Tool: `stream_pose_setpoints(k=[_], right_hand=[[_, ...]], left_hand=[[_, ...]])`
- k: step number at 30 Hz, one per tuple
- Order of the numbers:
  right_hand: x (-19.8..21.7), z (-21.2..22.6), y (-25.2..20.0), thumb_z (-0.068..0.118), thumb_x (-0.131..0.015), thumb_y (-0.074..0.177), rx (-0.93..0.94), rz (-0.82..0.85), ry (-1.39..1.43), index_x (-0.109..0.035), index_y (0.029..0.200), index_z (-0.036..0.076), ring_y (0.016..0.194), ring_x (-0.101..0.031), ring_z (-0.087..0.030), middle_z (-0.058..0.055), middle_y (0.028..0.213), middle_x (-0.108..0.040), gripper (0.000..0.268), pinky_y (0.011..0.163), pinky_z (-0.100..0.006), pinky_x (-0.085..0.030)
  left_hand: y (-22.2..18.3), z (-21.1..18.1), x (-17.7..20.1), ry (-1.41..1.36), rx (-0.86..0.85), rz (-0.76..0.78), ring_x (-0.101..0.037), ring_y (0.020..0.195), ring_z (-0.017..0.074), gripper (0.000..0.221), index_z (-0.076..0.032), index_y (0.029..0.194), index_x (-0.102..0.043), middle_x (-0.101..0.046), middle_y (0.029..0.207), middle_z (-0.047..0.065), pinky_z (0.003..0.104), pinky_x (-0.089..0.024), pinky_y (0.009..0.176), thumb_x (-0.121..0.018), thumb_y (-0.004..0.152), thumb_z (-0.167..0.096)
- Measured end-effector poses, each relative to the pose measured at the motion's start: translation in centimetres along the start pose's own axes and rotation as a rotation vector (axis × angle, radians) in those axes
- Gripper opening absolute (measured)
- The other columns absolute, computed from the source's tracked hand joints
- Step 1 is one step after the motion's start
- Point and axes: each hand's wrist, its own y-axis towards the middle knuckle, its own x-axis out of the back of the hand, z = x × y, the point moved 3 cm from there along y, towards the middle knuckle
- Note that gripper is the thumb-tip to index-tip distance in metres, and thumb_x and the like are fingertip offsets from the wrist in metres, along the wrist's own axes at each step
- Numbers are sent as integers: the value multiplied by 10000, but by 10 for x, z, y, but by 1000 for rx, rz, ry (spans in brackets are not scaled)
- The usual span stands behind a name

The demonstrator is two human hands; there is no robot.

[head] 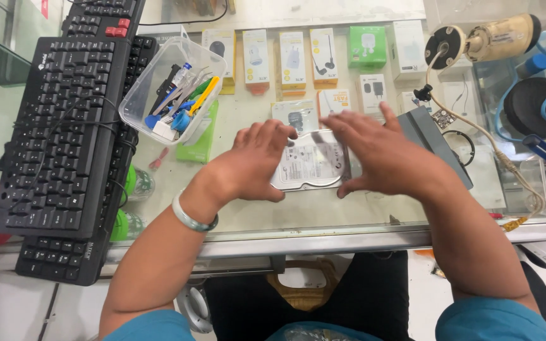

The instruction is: Inspecting a hard drive for physical condition and cleaning the circuit board with a brush.

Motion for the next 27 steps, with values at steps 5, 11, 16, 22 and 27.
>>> stream_pose_setpoints(k=[5, 11, 16, 22, 27], right_hand=[[19, -26, -12, 517, -812, 753, -27, -324, -26, -370, 1559, 66, 1391, -434, -401, -214, 1529, -474, 1025, 1161, -632, -229], [7, -44, -7, 550, -771, 819, -149, -251, -137, -570, 1458, 157, 1266, -629, -342, -125, 1353, -635, 777, 1168, -565, -352], [6, -44, -9, 468, -761, 865, -150, -303, -104, -605, 1428, 151, 1220, -656, -342, -125, 1315, -659, 665, 1123, -531, -412], [14, -33, -8, 436, -732, 888, -216, -144, -31, -571, 1449, 140, 1266, -634, -339, -130, 1360, -645, 654, 1114, -529, -424], [41, -62, -53, 434, -728, 868, -452, -184, 29, -556, 1435, 89, 1236, -593, -346, -122, 1378, -632, 686, 989, -521, -474]], left_hand=[[-5, 2, 19, -61, 57, 66, -392, 1221, 339, 1098, -181, 1456, -306, -373, 1324, 68, 485, -321, 1062, -938, 589, -417], [-9, -8, 30, -18, 113, 159, -377, 1364, 354, 1155, -171, 1528, -206, -386, 1357, 126, 528, -273, 1185, -933, 654, -378], [-11, -9, 29, -38, 111, 178, -369, 1368, 369, 1173, -160, 1556, -190, -380, 1370, 136, 523, -281, 1177, -934, 669, -347], [-9, -5, 26, -69, 97, 163, -360, 1370, 379, 1168, -178, 1561, -192, -373, 1380, 134, 530, -270, 1181, -923, 663, -331], [-10, 1, 24, -103, 32, 120, -364, 1242, 367, 1121, -225, 1505, -255, -346, 1338, 101, 550, -297, 1099, -931, 616, -327]])
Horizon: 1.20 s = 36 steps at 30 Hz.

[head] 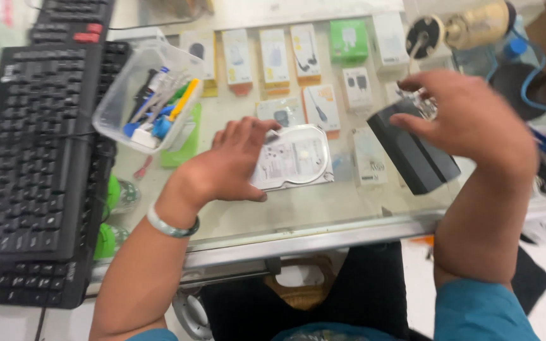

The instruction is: Inspecting a hard drive for physical condition and cleaning the circuit board with a brush.

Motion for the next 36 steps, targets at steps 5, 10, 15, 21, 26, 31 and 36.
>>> stream_pose_setpoints(k=[5, 10, 15, 21, 26, 31, 36], right_hand=[[5, -1, -7, 519, -912, 648, -302, 186, -18, -373, 1564, 125, 1339, -522, -344, -94, 1516, -514, 1133, 1022, -536, -490], [-9, 4, 5, 475, -865, 704, -252, 213, -79, -273, 1566, 107, 1271, -551, -344, -39, 1554, -464, 1109, 850, -566, -520], [-14, 0, 16, 316, -867, 705, -91, 211, 46, -317, 1562, 145, 1260, -510, -327, -97, 1443, -510, 1032, 876, -529, -511], [-21, 9, 19, 279, -881, 687, 131, 108, 106, -323, 1591, 164, 1176, -542, -407, -202, 1314, -575, 1069, 890, -559, -459], [-7, 6, -7, 332, -961, 665, -181, 289, 46, -316, 1601, 270, 1257, -483, -288, -96, 1425, -526, 1138, 1024, -492, -471], [-13, -7, 3, 307, -863, 724, -139, 255, 32, -361, 1578, 224, 1319, -461, -289, -75, 1421, -509, 994, 1030, -477, -449], [-24, -23, 26, 181, -888, 599, 232, -216, 203, -642, 1399, 96, 1170, -612, -393, -118, 1254, -661, 841, 986, -504, -509]], left_hand=[[4, -3, 3, -56, 10, 19, -357, 1246, 343, 1084, -241, 1505, -268, -346, 1321, 91, 494, -310, 1082, -884, 615, -308], [10, 0, -6, -47, -30, -40, -371, 1184, 339, 1024, -250, 1506, -274, -333, 1330, 94, 479, -309, 1075, -812, 638, -320], [13, -1, -14, -17, -82, -76, -364, 1169, 354, 1025, -205, 1492, -274, -316, 1333, 117, 479, -320, 1040, -834, 645, -345], [10, -3, -15, -34, -73, -83, -351, 1209, 368, 1025, -204, 1499, -263, -313, 1344, 127, 492, -323, 1039, -824, 651, -329], [4, -11, -8, -58, -2, -43, -346, 1253, 349, 1018, -247, 1514, -253, -325, 1364, 115, 491, -286, 1090, -793, 653, -291], [1, -16, -1, -43, 1, -30, -351, 1277, 330, 1037, -258, 1534, -260, -346, 1357, 103, 493, -256, 1115, -797, 647, -257], [8, -22, 12, -78, -91, -287, -346, 1428, 387, 1069, -158, 1576, -271, -381, 1475, 172, 616, -216, 1207, -880, 741, -433]])
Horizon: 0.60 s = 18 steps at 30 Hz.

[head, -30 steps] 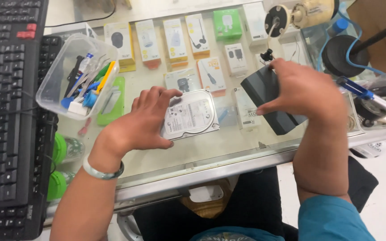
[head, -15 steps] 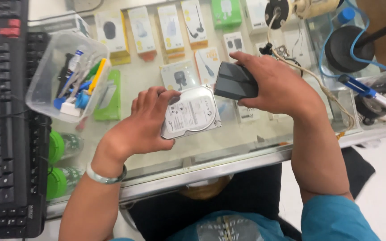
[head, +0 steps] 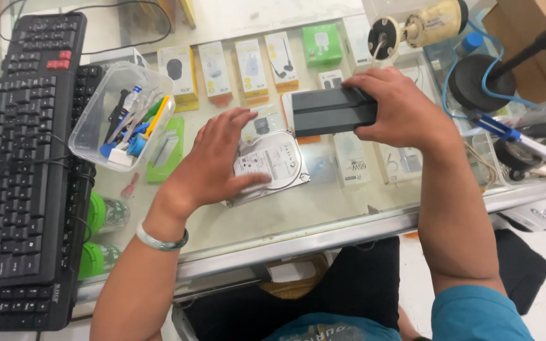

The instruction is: Inspecting a hard drive for physical condition and cleaning the circuit board with a brush.

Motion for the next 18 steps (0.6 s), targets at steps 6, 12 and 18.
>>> stream_pose_setpoints(k=[6, 12, 18], right_hand=[[-6, 29, 6, 120, -858, 757, 314, -276, 105, -620, 1351, 24, 1196, -548, -358, -166, 1377, -577, 647, 996, -494, -473], [-19, 45, 11, 103, -886, 768, 327, -411, 189, -632, 1276, 8, 1199, -607, -336, -198, 1324, -584, 576, 919, -436, -528], [-30, 45, 15, 128, -847, 838, 187, -490, 170, -659, 1234, 8, 1158, -587, -329, -190, 1301, -542, 455, 873, -434, -522]], left_hand=[[5, 9, 0, -38, 24, -171, -445, 1388, 347, 882, -64, 1510, -374, -480, 1498, 138, 511, -408, 1090, -692, 866, -575], [-6, 6, -23, 138, 48, 115, -257, 1460, 398, 1401, -141, 1605, -124, -267, 1592, 190, 579, -205, 1172, -966, 612, -661], [-3, 6, -29, 182, -37, 62, -402, 1337, 380, 1291, -194, 1600, -182, -420, 1465, 171, 518, -359, 1058, -954, 593, -431]])
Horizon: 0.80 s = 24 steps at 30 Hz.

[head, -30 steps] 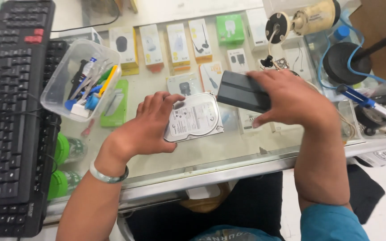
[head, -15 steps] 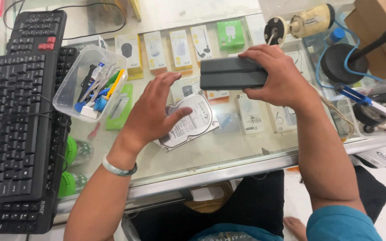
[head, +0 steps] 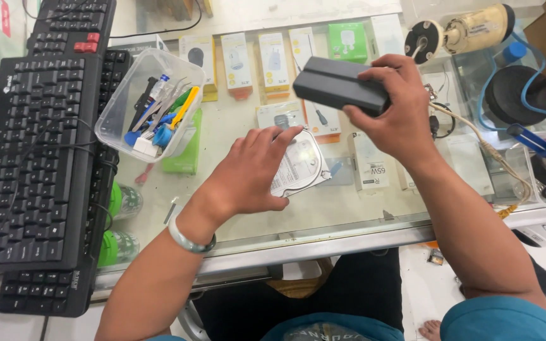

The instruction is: Inspecting a hard drive for physical condition and cleaning the circuit board with a brush.

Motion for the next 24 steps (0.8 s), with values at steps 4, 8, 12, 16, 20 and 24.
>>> stream_pose_setpoints(k=[4, 8, 12, 16, 20, 24], right_hand=[[2, -13, 1, 138, -866, 860, -19, -42, -135, -665, 1249, -19, 1148, -583, -355, -202, 1279, -541, 466, 906, -476, -497], [7, -17, -1, 189, -855, 865, -137, 11, -171, -696, 1254, 25, 1136, -562, -353, -207, 1281, -482, 452, 874, -475, -525], [5, -11, -2, 172, -868, 837, -292, 157, -180, -672, 1300, -14, 1148, -546, -443, -231, 1249, -438, 536, 887, -468, -562], [-3, -9, -3, 172, -890, 807, -389, 258, -224, -631, 1343, -10, 1208, -533, -504, -232, 1256, -434, 623, 872, -450, -617], [-9, -7, -10, 251, -876, 881, -201, 175, -373, -643, 1390, -14, 1213, -485, -530, -238, 1275, -467, 619, 951, -631, -520], [-32, 15, -20, 267, -491, 1096, -112, 129, 303, -541, 1466, -5, 979, -691, -411, -254, 1158, -617, 462, 794, -512, -600]], left_hand=[[3, 1, 12, -166, -65, -52, -488, 1205, 351, 1218, -179, 1557, -263, -529, 1373, 119, 469, -402, 995, -919, 536, -282], [1, 10, 33, -626, 27, 14, -538, 1324, 355, 1146, -207, 1550, -184, -483, 1423, 272, 422, -435, 1098, -883, 642, -247], [8, 25, 10, -1398, -124, -59, -551, 1304, 383, 1004, -195, 1584, -170, -507, 1441, 294, 480, -523, 1021, -715, 747, -305], [12, 11, 3, -2081, -138, -116, -718, 1110, 349, 685, -142, 1493, -481, -689, 1268, 223, 451, -632, 824, -528, 858, -394], [20, 16, -7, -2200, -81, -81, -710, 1111, 367, 694, -91, 1457, -567, -700, 1252, 213, 491, -632, 849, -491, 831, -380], [37, 35, -47, -2329, 55, -208, -706, 1042, 381, 688, -188, 1493, -518, -665, 1255, 201, 517, -625, 858, -442, 826, -339]])
